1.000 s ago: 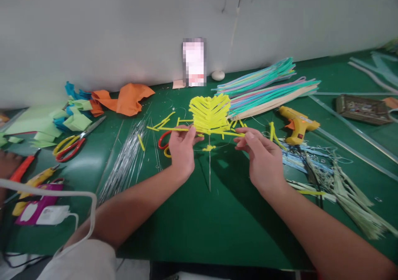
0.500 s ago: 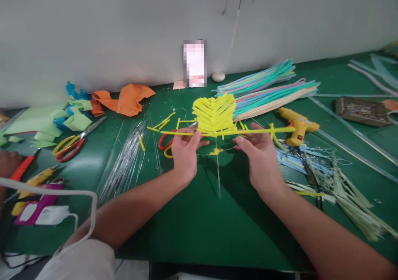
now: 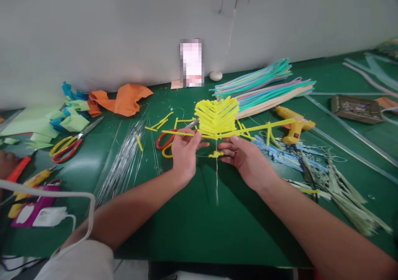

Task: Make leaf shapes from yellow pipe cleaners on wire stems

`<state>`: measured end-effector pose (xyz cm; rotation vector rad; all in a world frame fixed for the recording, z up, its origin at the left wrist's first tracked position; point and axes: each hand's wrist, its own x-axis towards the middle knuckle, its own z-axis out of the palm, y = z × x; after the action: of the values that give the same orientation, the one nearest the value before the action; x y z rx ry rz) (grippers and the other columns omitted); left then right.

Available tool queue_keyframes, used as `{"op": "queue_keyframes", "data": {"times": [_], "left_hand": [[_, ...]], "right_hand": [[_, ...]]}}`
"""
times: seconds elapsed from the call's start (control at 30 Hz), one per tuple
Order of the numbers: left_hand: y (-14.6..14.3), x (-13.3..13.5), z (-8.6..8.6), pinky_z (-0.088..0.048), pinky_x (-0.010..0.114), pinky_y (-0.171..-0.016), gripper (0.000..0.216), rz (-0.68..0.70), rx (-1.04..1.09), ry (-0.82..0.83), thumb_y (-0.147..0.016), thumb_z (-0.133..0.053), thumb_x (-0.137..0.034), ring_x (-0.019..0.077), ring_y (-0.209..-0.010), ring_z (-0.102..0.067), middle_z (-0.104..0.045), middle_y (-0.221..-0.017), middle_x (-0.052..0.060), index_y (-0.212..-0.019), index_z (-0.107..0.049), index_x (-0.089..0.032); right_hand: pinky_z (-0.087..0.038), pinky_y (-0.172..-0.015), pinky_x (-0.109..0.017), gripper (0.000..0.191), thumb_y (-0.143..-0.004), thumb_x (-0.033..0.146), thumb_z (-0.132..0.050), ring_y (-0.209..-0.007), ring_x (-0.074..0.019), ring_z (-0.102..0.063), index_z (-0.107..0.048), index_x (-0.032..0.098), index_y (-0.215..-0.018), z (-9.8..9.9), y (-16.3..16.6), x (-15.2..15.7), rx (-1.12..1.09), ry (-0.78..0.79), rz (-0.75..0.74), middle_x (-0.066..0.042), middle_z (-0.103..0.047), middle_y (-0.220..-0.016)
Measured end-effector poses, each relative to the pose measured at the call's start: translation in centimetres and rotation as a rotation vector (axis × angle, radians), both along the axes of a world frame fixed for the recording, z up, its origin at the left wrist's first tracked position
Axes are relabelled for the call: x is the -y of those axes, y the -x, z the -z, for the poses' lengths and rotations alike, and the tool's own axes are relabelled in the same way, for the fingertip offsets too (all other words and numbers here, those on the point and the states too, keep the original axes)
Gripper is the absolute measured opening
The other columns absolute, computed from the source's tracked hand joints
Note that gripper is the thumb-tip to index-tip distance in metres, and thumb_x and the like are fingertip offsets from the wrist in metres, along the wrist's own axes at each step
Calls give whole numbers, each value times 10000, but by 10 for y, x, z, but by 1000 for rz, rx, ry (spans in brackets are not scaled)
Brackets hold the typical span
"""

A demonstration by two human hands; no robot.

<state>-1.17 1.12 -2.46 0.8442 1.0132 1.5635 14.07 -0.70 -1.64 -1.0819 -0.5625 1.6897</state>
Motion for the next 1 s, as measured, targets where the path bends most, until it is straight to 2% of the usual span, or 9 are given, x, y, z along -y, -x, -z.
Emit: {"op": "queue_keyframes", "data": {"times": [0.2,0.5,0.67,0.73,0.8,0.87,0.9,0.97,1.0], "left_hand": [[-1,-3,-1,-568,233,-621,307,24,71,88,-706,-763,-274,107,-693,-665,-626,-799,-30,-829,-494,-196],[-2,2,6,-557,227,-627,330,77,-2,-18,-684,-806,-271,109,-722,-658,-640,-824,-24,-871,-547,-189],[-7,7,0,-551,275,-635,487,279,47,103,-692,-805,-308,152,-730,-682,-697,-926,34,-1069,-521,-186],[-8,11,-2,-546,273,-633,500,305,46,176,-688,-808,-329,154,-761,-677,-684,-974,40,-1074,-525,-187],[-8,17,-2,-522,247,-600,402,262,7,223,-700,-797,-359,139,-749,-653,-665,-912,24,-965,-555,-179],[-5,21,-1,-436,207,-505,320,195,-76,226,-753,-751,-402,91,-597,-561,-591,-693,-14,-740,-535,-167],[-3,23,0,-370,198,-460,378,164,-122,197,-794,-710,-421,68,-512,-476,-506,-579,-35,-632,-481,-168],[2,26,-1,-262,211,-424,510,130,-219,35,-875,-613,-425,53,-434,-319,-337,-467,-58,-514,-356,-173],[5,26,-3,-250,220,-431,517,131,-283,-100,-896,-588,-398,55,-435,-301,-316,-463,-58,-504,-338,-173]], "right_hand": [[-539,-698,-267,269,-641,358,-823,-770,-146,-670,-750,206,-851,-2,8,4,-34,-19,-117,-26,-738,-842],[-476,-603,-230,214,-565,297,-880,-664,-119,-637,-749,200,-704,6,17,4,-16,-18,88,-9,-726,-699],[-490,-642,-249,195,-553,263,-880,-636,-115,-621,-736,191,-662,6,15,2,-57,-32,172,10,-697,-643],[-487,-651,-247,182,-565,254,-872,-644,-110,-617,-731,191,-661,5,14,1,-67,-43,209,15,-692,-648],[-473,-644,-235,168,-579,243,-862,-650,-103,-610,-726,186,-660,6,12,0,-55,-61,246,14,-686,-653],[-453,-624,-226,156,-597,242,-854,-649,-97,-602,-724,185,-663,7,9,-1,-33,-71,266,12,-681,-654],[-445,-616,-225,151,-605,244,-850,-649,-96,-600,-725,189,-670,7,9,-1,-24,-71,270,12,-680,-657],[-434,-615,-230,142,-621,254,-844,-657,-99,-601,-728,194,-680,8,7,-1,-7,-77,270,10,-680,-662],[-433,-623,-233,139,-623,254,-842,-664,-102,-603,-731,195,-682,9,7,-1,3,-83,271,7,-682,-666]]}}
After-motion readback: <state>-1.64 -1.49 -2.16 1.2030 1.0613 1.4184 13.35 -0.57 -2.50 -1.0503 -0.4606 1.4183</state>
